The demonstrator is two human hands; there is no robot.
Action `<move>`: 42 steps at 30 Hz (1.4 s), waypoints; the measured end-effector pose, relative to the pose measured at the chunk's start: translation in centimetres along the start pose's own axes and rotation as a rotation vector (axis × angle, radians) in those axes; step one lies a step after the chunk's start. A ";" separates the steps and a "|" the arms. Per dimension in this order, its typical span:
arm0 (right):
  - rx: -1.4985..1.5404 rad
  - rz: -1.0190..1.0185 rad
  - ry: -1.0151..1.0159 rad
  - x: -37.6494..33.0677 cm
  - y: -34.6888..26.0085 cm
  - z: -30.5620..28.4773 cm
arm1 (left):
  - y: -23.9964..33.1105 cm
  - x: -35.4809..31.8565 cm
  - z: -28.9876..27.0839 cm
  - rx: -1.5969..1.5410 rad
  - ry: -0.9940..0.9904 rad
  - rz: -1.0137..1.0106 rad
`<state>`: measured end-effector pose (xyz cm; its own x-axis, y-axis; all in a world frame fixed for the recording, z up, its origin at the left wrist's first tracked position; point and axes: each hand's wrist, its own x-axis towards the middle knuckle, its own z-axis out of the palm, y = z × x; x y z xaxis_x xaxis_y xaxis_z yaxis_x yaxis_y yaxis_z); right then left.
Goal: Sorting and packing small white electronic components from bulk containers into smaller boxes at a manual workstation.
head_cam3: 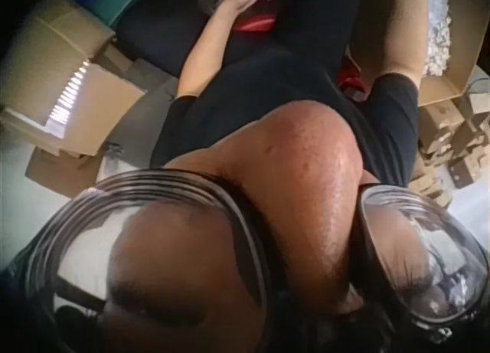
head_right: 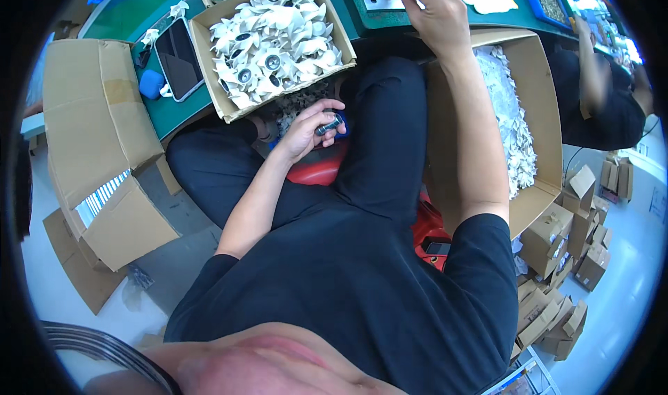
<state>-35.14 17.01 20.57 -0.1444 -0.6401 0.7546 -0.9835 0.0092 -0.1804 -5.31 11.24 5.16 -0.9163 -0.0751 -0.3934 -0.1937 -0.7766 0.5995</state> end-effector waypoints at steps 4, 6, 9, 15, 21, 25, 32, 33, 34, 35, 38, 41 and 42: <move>0.168 0.253 0.000 -1.0 3.7 -0.1 | -0.4 0.2 -0.1 0.007 0.019 0.002; 0.229 0.485 0.028 -2.2 9.5 0.2 | -0.7 1.0 0.4 0.007 0.003 -0.011; -0.022 0.686 -0.245 -3.1 14.7 3.8 | -1.0 1.2 0.4 0.020 0.006 -0.014; 0.079 0.632 -0.360 -0.5 11.2 4.0 | -1.0 1.1 -0.7 0.002 0.061 0.049; 0.766 0.406 -0.088 -2.8 4.5 3.0 | -1.2 1.3 -0.2 -0.007 0.057 0.045; 0.539 0.446 0.123 -3.3 0.3 3.7 | -1.6 1.5 0.0 -0.013 0.046 0.061; 0.239 -0.132 0.046 3.2 -12.8 2.5 | -0.4 1.7 0.3 -0.099 -0.015 0.108; 0.240 -0.175 -0.030 4.0 -13.6 2.1 | -0.2 1.5 0.5 -0.129 -0.046 0.123; 0.231 -0.172 -0.026 3.7 -13.4 1.6 | 0.6 1.1 0.8 -0.123 -0.053 0.118; 0.289 -0.130 -0.117 3.0 -13.3 0.7 | 1.3 0.6 1.2 -0.151 -0.097 0.135; 0.407 -0.034 -0.298 -0.4 -13.6 -1.7 | 2.7 -1.0 2.3 -0.209 -0.181 0.160; 0.348 -0.031 -0.442 -4.5 -13.7 -3.1 | 3.2 -1.4 3.7 -0.232 -0.195 0.262; 0.404 0.061 -0.480 -6.1 -13.7 -3.1 | 3.2 -1.2 4.2 -0.233 -0.208 0.249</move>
<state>-21.12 23.17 20.35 -0.0415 -0.9219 0.3851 -0.8428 -0.1747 -0.5090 -6.28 11.51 10.52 -0.9813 -0.1691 -0.0924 0.1059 -0.8738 0.4746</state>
